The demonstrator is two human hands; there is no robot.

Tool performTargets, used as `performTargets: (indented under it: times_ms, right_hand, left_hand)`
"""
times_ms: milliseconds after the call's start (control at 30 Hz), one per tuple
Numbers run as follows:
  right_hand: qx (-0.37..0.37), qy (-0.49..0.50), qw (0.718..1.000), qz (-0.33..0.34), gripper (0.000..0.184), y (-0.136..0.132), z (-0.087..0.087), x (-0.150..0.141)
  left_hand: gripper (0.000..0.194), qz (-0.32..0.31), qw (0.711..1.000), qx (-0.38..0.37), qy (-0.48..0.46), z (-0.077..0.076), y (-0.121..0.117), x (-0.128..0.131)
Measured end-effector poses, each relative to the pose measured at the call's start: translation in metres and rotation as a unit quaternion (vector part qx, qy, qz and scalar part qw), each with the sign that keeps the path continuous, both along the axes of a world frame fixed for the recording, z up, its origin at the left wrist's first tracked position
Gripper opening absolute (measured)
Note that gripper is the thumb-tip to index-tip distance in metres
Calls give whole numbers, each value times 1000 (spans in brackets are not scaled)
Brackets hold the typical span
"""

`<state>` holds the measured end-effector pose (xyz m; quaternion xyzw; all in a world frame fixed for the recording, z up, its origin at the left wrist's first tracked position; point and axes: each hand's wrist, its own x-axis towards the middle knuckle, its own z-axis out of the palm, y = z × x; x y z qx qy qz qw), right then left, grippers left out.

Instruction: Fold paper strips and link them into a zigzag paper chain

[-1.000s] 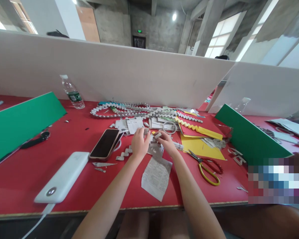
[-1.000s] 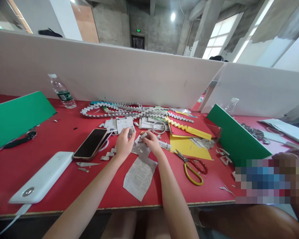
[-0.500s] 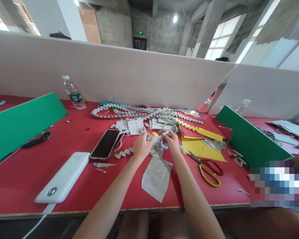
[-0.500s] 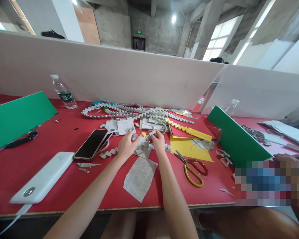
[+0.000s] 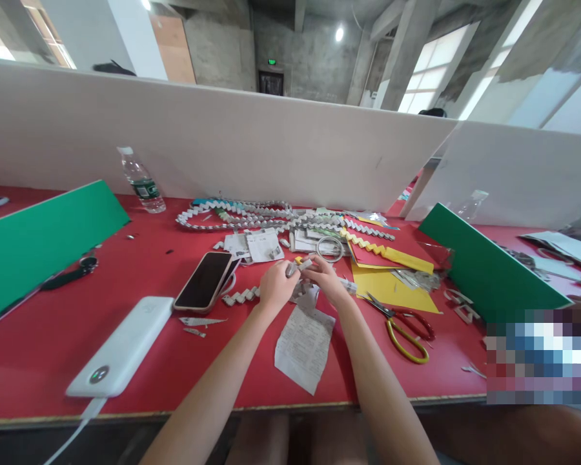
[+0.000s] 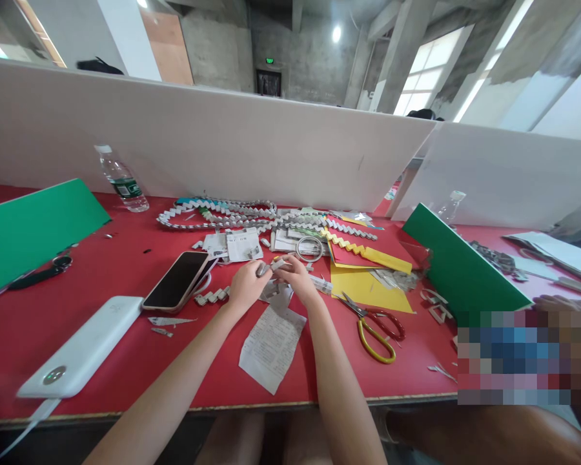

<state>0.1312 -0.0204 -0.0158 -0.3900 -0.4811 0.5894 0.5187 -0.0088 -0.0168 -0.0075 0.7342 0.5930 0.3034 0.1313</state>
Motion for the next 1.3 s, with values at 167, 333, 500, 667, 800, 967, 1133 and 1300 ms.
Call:
performTargets:
  times_ms: [167, 333, 500, 667, 800, 967, 1133, 1300]
  right_hand:
    - [6, -13, 999, 32, 26, -2, 3, -1]
    - [18, -19, 999, -45, 21, 6, -5, 1]
    - [24, 10, 996, -91, 28, 11, -8, 5]
    - [51, 2, 996, -71, 25, 8, -8, 4]
    - [68, -22, 995, -68, 21, 5, -7, 5]
    - [48, -24, 998, -35, 15, 1, -3, 3]
    - [35, -15, 999, -22, 18, 0, -1, 2]
    - [48, -15, 998, -29, 19, 1, 0, 1]
  left_hand:
    - [16, 17, 1000, 7, -10, 2, 1, -1]
    - [20, -22, 999, 36, -30, 3, -2, 0]
    - [24, -108, 991, 56, -64, 4, -5, 2]
    - [26, -141, 986, 43, -76, 8, -7, 2]
    - [24, -155, 986, 44, -52, 7, -8, 3]
    - [25, -114, 992, 50, -21, 4, -6, 3]
    - [21, -85, 994, 64, -15, 3, -5, 2]
    - [25, -69, 996, 57, -15, 4, -5, 2]
